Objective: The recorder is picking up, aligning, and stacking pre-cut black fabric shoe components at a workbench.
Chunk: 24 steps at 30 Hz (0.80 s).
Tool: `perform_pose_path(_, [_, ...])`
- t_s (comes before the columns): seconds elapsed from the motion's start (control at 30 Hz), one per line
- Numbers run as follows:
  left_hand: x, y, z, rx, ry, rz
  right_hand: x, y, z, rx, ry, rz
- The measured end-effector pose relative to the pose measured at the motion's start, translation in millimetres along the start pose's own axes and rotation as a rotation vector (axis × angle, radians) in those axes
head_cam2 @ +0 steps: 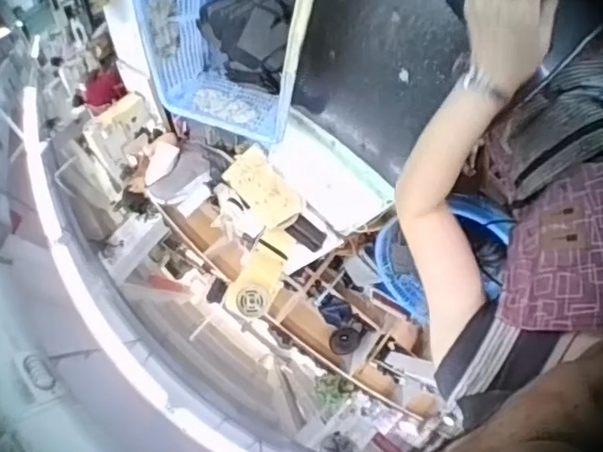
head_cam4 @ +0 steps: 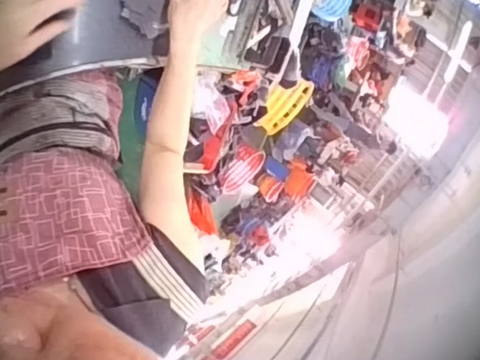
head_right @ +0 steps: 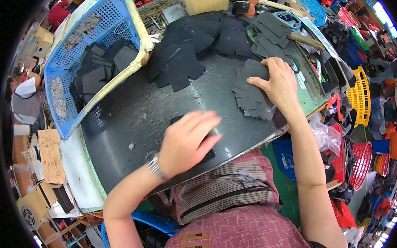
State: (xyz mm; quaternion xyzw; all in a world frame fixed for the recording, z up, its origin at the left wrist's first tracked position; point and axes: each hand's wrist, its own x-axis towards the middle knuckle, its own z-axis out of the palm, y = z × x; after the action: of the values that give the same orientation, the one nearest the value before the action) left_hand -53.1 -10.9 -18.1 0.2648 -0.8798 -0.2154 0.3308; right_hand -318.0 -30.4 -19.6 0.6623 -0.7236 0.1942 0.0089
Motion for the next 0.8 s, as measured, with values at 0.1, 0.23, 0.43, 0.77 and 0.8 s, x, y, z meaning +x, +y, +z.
perform_pose_path(0.1, [46.5,-12.7,43.3,-0.143,0.039,-0.156,-4.8,-0.7,12.6,-0.019,0.132,-0.079])
perform_pose_path(0.23, [83.8,-33.0,82.3,-0.22,-0.009,-0.199,-11.2,7.3,22.5,0.055,0.222,-0.09])
perform_pose_path(0.43, [80.6,-33.6,87.2,-0.172,-0.074,-0.193,-0.1,8.0,14.9,0.197,0.204,0.042])
perform_pose_path(0.77, [80.8,-33.7,83.4,-0.177,-0.114,-0.257,2.7,4.3,-2.0,0.352,0.338,0.03])
perform_pose_path(0.8, [81.8,-33.1,83.2,-0.177,-0.113,-0.25,5.4,8.3,3.3,0.065,0.266,-0.018])
